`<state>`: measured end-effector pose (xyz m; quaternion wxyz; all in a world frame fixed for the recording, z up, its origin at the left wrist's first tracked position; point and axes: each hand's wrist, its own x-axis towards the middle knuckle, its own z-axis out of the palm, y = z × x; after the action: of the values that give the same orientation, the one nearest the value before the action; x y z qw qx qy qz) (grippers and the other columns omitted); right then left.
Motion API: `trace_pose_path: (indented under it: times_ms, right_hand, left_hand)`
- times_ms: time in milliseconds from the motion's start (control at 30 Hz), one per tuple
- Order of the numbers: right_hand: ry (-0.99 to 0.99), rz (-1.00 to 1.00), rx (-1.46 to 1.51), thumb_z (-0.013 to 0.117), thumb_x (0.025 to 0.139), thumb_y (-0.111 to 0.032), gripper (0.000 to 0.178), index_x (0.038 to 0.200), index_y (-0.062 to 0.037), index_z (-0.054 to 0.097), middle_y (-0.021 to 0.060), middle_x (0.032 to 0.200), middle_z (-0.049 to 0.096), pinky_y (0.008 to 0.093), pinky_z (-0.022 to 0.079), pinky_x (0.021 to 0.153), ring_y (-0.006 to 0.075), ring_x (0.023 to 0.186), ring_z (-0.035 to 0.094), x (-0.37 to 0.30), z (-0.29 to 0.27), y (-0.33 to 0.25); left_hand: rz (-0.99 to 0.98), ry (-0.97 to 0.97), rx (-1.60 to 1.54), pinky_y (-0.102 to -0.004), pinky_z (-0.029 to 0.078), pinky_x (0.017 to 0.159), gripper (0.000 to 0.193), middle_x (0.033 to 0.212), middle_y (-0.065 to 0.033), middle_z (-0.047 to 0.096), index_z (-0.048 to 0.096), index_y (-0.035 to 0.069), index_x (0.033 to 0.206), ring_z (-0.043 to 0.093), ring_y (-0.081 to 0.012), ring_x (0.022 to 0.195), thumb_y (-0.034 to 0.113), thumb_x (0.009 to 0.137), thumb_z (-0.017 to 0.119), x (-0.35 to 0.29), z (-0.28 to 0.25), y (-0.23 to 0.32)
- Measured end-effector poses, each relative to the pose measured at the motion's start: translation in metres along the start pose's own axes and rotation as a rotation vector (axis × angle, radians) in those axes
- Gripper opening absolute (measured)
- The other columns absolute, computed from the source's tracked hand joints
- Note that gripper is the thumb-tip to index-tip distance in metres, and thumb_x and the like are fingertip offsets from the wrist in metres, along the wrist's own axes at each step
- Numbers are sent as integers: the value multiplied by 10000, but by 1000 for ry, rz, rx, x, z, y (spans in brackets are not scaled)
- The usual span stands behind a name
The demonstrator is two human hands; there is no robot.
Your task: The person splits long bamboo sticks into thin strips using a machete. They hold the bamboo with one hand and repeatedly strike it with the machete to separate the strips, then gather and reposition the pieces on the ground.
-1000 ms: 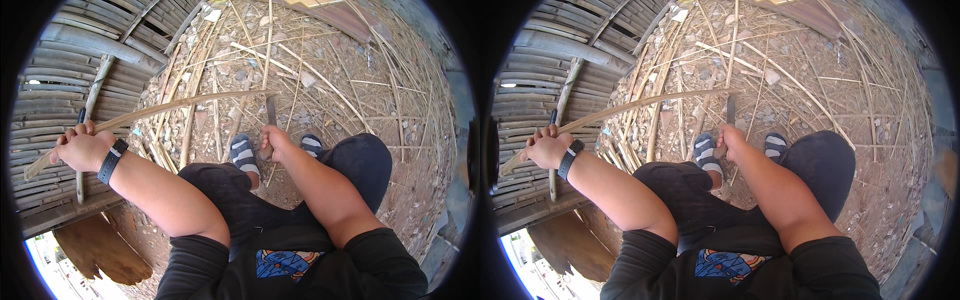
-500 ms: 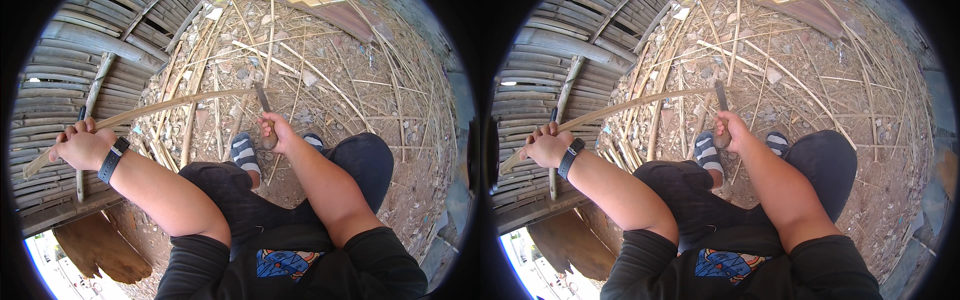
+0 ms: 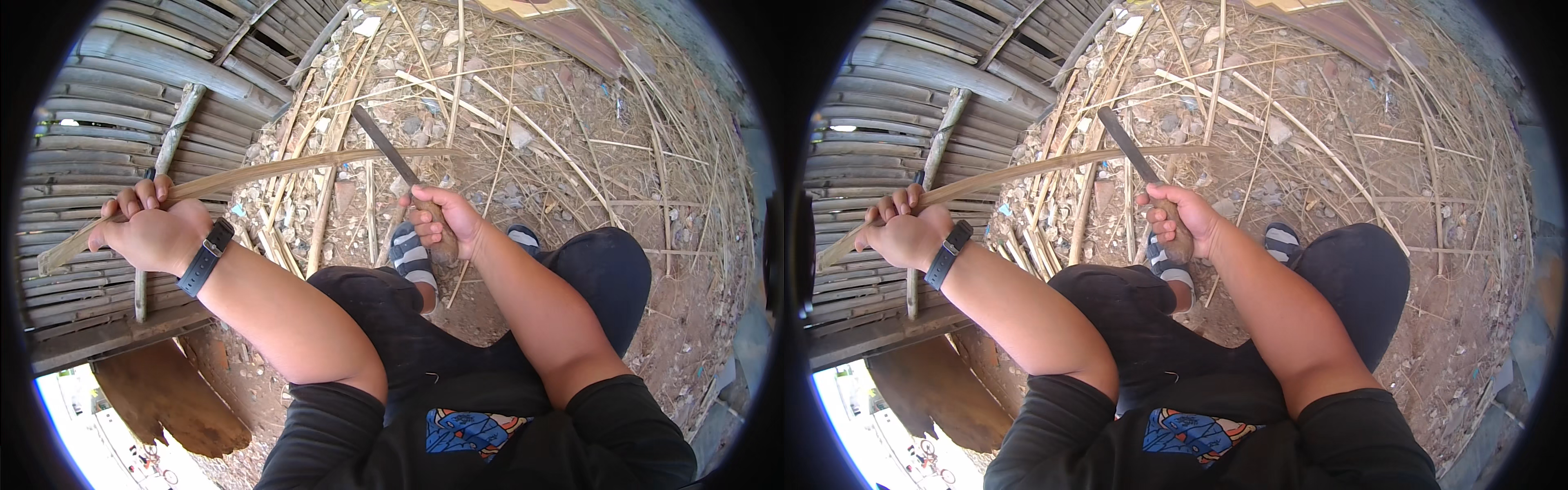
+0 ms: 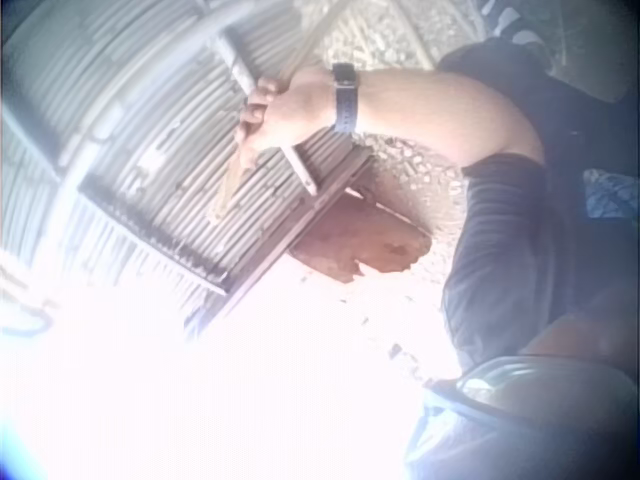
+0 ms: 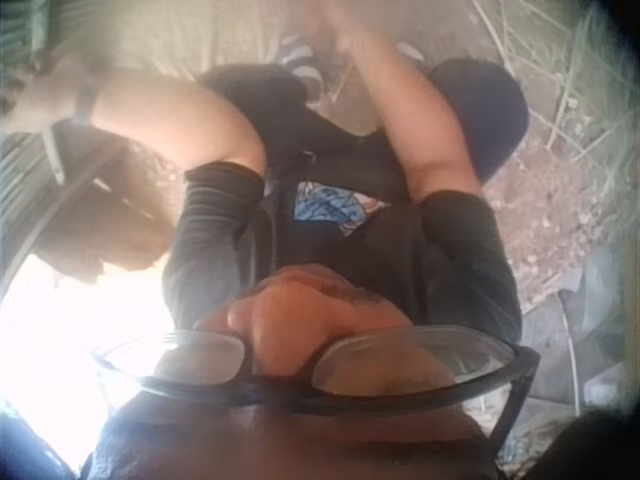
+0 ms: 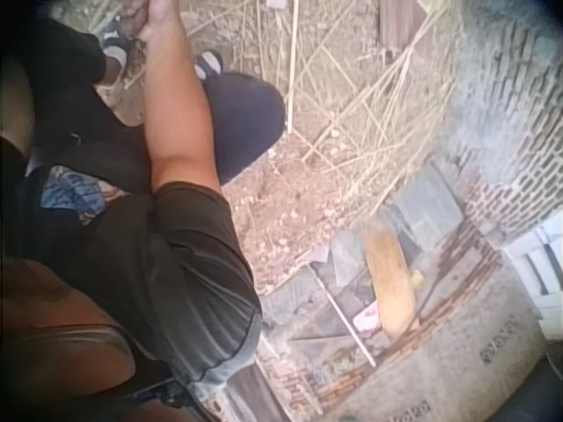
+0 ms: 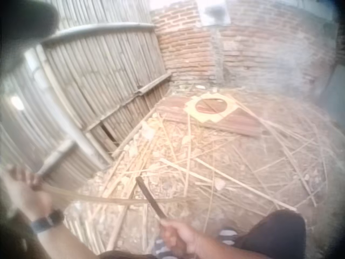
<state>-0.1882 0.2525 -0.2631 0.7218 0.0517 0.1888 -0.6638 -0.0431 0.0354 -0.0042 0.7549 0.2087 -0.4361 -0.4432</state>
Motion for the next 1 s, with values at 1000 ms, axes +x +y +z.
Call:
trace_pose_path:
  times_ms: [1000]
  right_hand:
    - [332,-680,-1088,764,833,-39,466,1245,-10,547,53,1013,756,277,502,559,89,614,609,30,49,-58]
  left_hand:
    - [-160,-515,-400,-256,305,544,458,651,58,415,554,162,887,334,-97,551,562,1058,411,7,-15,36]
